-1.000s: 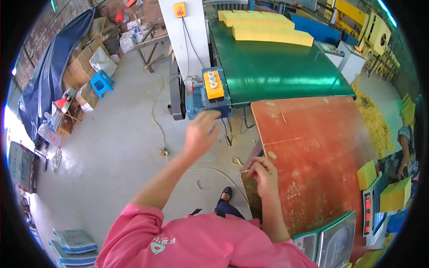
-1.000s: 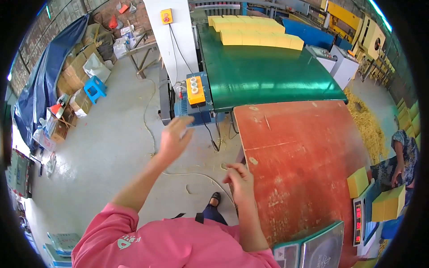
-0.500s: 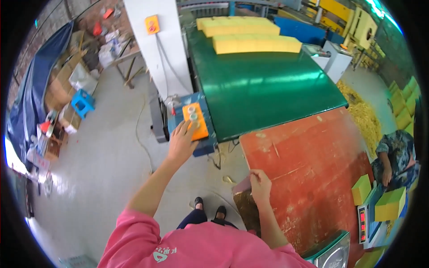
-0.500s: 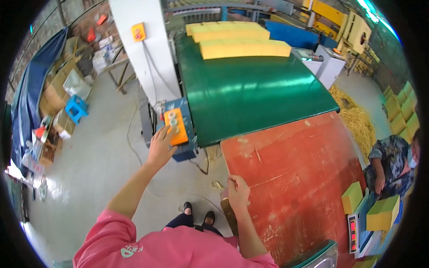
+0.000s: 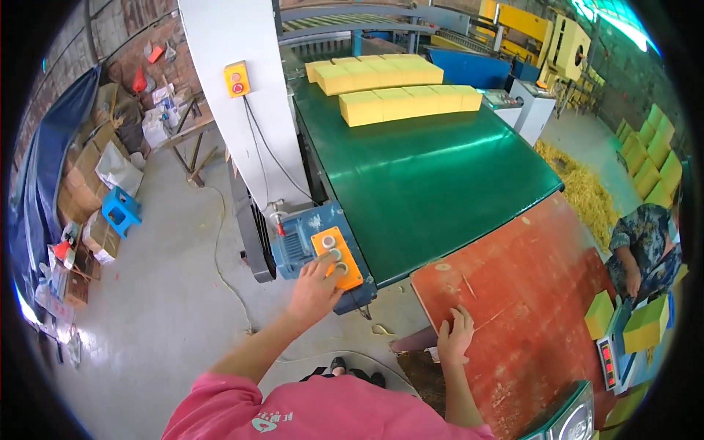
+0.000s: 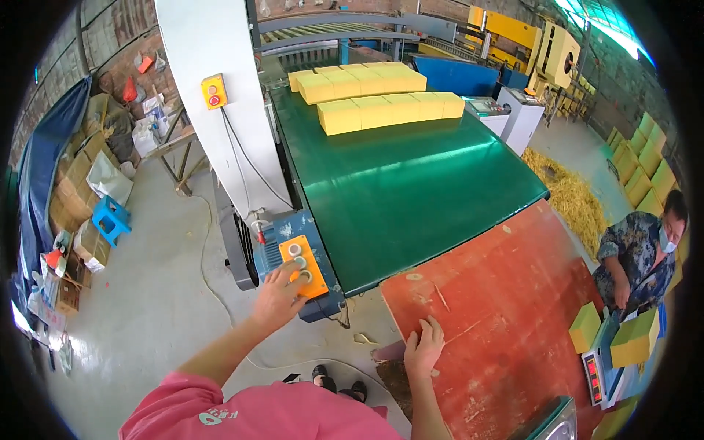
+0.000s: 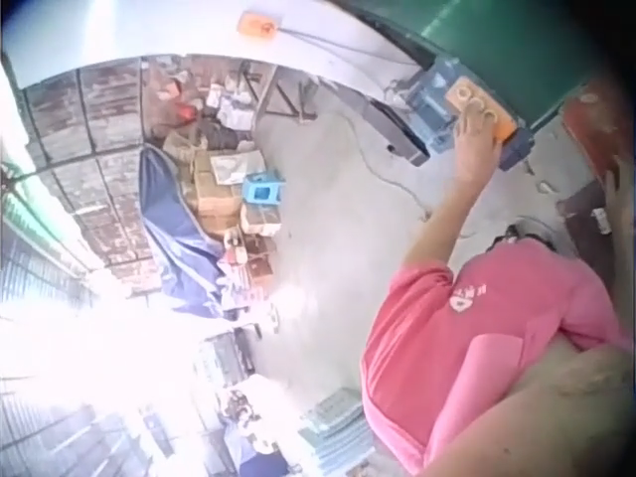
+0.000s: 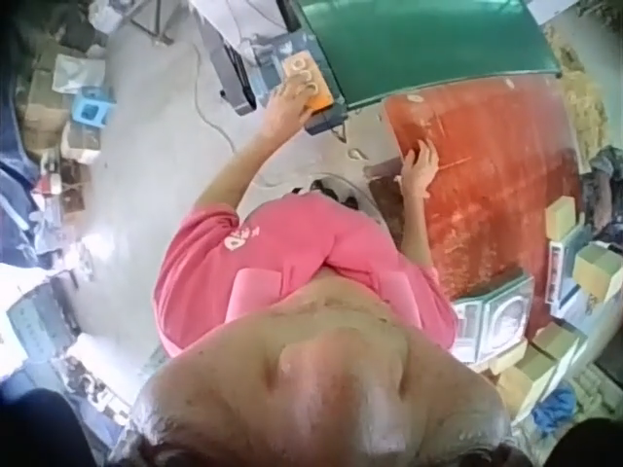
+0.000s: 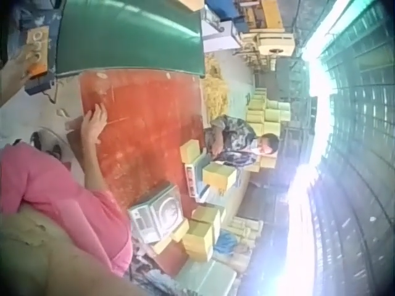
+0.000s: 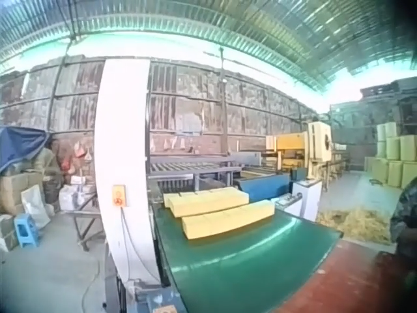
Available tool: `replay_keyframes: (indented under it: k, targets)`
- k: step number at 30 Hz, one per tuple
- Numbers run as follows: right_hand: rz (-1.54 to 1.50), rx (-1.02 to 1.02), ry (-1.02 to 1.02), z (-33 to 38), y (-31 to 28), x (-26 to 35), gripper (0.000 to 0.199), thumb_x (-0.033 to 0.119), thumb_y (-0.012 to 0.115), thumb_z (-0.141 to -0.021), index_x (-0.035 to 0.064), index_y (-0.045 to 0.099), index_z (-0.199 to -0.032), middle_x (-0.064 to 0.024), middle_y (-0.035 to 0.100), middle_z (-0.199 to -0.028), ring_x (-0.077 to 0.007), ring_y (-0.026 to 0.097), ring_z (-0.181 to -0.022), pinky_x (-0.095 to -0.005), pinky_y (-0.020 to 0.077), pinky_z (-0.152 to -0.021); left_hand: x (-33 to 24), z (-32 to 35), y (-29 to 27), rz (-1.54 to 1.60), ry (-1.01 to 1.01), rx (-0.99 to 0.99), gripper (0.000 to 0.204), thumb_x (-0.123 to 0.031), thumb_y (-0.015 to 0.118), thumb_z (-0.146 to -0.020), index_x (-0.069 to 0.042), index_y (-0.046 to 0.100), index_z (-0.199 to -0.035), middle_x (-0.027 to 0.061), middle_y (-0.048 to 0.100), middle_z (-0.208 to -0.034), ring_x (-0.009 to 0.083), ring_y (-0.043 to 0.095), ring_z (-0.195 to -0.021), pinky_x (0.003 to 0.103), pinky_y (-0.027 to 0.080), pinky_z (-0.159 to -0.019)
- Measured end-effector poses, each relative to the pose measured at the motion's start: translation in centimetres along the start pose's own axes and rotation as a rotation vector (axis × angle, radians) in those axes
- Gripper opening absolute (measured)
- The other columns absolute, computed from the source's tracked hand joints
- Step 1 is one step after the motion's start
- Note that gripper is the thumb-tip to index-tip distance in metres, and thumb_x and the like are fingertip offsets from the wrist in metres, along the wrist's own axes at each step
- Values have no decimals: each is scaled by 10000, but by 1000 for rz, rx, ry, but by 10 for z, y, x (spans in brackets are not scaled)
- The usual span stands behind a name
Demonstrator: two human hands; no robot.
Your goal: Weighing stacks of yellow paper on a digital scale and stacking them on a conveyor or table.
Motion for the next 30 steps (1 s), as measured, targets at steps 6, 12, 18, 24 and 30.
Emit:
replay_keyframes:
  k: [6,12,18,24,30]
  targets:
    - [-355,46,-159,-28,39,139,407,38,680,-767,70,625,-1168,-179,561,-1277,-370,528,-1175,-463,417,-996,7,-1,-4,-10,121,-19,430,-126,737,-728,-50,610,-1131,156,483,-1362,347,423,-1328,504,370,-1065]
    - [-453,47,-387,-54,74,221,293,111,663,-839,36,629,-1121,-194,531,-1309,-396,500,-1210,-470,412,-1009,11,-1,0,21,122,-74,420,-121,723,-742,-43,616,-1141,163,480,-1381,350,427,-1336,517,363,-1076]
    - [-346,40,-394,-56,79,218,286,138,655,-852,29,628,-1115,-193,530,-1311,-410,491,-1217,-494,408,-997,14,2,4,37,96,-126,423,-137,723,-745,-43,625,-1145,168,490,-1379,353,454,-1315,497,374,-1061]
    - [-309,60,-327,-54,90,217,346,188,644,-871,22,607,-1173,-174,528,-1327,-387,485,-1235,-490,392,-1003,17,-1,5,42,136,-128,422,-134,723,-738,-37,631,-1138,169,502,-1365,353,459,-1310,498,380,-1047]
    - [-310,81,-336,-54,93,216,365,205,631,-881,6,599,-1186,-163,533,-1329,-383,482,-1245,-487,386,-1018,17,-1,6,50,133,-114,420,-128,718,-742,-39,630,-1143,167,506,-1362,348,460,-1310,495,376,-1051]
Point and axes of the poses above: each hand's wrist, its own z-axis away from the middle knuckle, its own y-axis out of the palm, x = y × z, the point moved 3 cm from there along -z, towards the middle knuckle
